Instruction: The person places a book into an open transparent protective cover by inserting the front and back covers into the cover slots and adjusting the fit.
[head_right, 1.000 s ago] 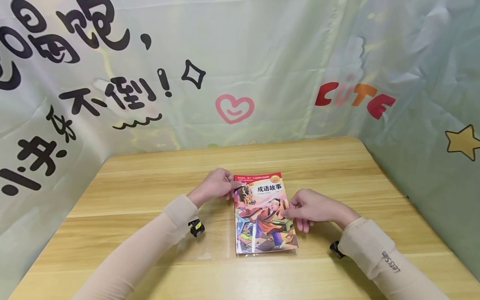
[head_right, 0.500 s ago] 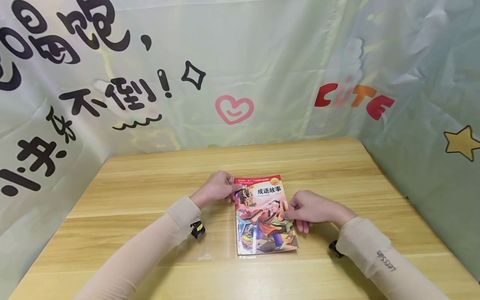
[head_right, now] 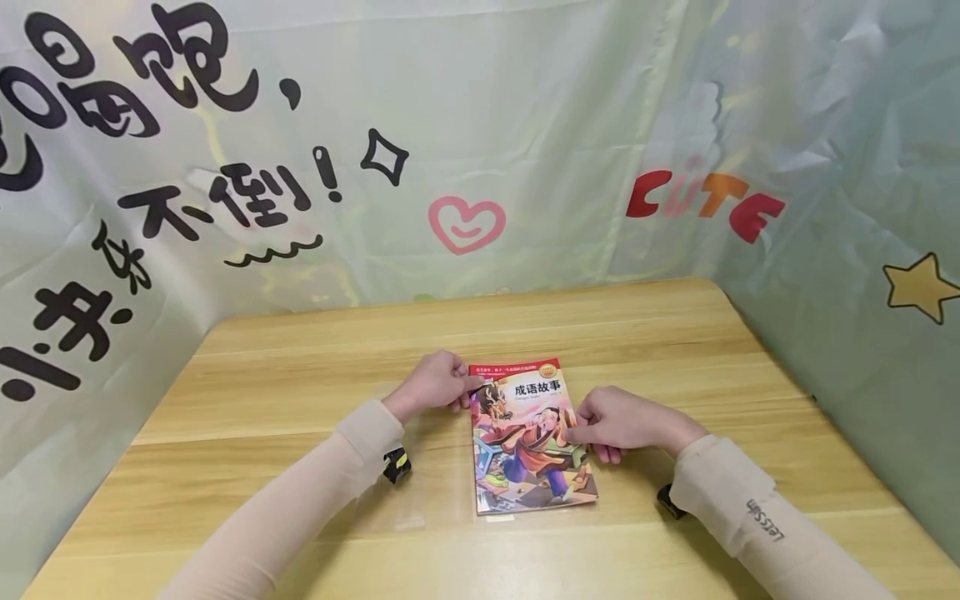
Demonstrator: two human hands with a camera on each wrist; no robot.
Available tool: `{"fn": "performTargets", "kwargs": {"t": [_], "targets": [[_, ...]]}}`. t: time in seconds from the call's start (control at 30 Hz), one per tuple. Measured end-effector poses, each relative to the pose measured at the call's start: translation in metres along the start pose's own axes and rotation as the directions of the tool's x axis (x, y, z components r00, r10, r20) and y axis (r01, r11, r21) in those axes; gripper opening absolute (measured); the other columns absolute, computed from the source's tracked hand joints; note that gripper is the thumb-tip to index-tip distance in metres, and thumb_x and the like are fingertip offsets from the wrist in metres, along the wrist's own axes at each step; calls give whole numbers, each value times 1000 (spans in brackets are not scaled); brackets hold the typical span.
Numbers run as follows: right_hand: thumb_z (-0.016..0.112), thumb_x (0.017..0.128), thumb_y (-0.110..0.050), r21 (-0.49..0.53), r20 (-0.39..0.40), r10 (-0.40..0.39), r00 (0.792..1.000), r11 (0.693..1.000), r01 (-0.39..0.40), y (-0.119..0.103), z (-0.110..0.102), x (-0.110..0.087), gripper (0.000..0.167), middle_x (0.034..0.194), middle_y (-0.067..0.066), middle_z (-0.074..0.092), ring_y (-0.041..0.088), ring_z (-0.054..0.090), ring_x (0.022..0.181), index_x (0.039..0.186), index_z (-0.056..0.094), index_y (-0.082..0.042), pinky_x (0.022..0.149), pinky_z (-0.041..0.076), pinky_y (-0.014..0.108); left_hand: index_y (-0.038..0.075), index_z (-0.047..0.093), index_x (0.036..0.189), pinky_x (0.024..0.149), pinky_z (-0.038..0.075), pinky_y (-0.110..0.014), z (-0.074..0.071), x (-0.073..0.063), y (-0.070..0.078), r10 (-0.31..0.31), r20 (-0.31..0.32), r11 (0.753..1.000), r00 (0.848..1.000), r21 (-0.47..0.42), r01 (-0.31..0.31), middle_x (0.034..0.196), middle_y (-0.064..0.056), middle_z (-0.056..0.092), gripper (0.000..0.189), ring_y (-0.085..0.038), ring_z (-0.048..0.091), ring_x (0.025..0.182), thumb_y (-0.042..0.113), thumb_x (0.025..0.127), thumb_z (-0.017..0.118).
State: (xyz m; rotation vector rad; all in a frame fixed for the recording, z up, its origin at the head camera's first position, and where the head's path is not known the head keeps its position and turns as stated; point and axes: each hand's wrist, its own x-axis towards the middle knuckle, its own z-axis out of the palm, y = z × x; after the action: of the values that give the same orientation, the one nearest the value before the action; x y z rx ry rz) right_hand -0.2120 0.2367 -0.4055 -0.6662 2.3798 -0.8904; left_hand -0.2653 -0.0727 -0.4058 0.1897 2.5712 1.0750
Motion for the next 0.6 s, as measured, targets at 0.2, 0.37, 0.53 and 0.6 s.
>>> {"fn": "performTargets", "kwargs": {"t": [0.2, 0.37, 0.53, 0.6], "targets": [[71, 104, -35, -17, -9, -1, 1000, 1000, 0, 1, 1, 1, 43, 52, -10, 56, 4, 50, 43, 69, 62, -12, 43, 42, 20, 15, 53, 64, 49, 34, -23, -1, -2, -1, -14, 12, 1000, 1000, -13, 14, 61, -2, 67, 48, -13, 57, 50, 29, 107, 69], [70, 104, -35, -20, -11, -1, 1000, 1000, 0, 2, 2, 0, 44, 52, -10, 53, 4, 46, 44, 68, 58, -14, 44, 37, 19, 15, 53, 64, 50, 36, -24, -1, -2, -1, -26, 26, 1000, 999, 3, 26, 58, -1, 64, 48, -14, 56, 50, 30, 107, 69], [71, 104, -35, -26, -20, 2, 1000, 1000, -3, 3, 2, 0, 44, 52, -11, 50, 4, 44, 45, 66, 56, -17, 44, 35, 18, 13, 56, 66, 51, 37, -24, 0, -1, -1, -27, 37, 999, 999, 37, 26, 56, 1, 63, 47, -13, 55, 49, 31, 107, 69], [72, 103, -36, -27, -22, 1, 1000, 1000, -2, 3, 2, 0, 44, 52, -11, 50, 4, 44, 44, 67, 56, -17, 44, 35, 18, 12, 57, 67, 50, 37, -24, -1, 0, 0, -22, 41, 999, 999, 47, 20, 55, 1, 62, 46, -13, 56, 49, 31, 107, 69]]}}
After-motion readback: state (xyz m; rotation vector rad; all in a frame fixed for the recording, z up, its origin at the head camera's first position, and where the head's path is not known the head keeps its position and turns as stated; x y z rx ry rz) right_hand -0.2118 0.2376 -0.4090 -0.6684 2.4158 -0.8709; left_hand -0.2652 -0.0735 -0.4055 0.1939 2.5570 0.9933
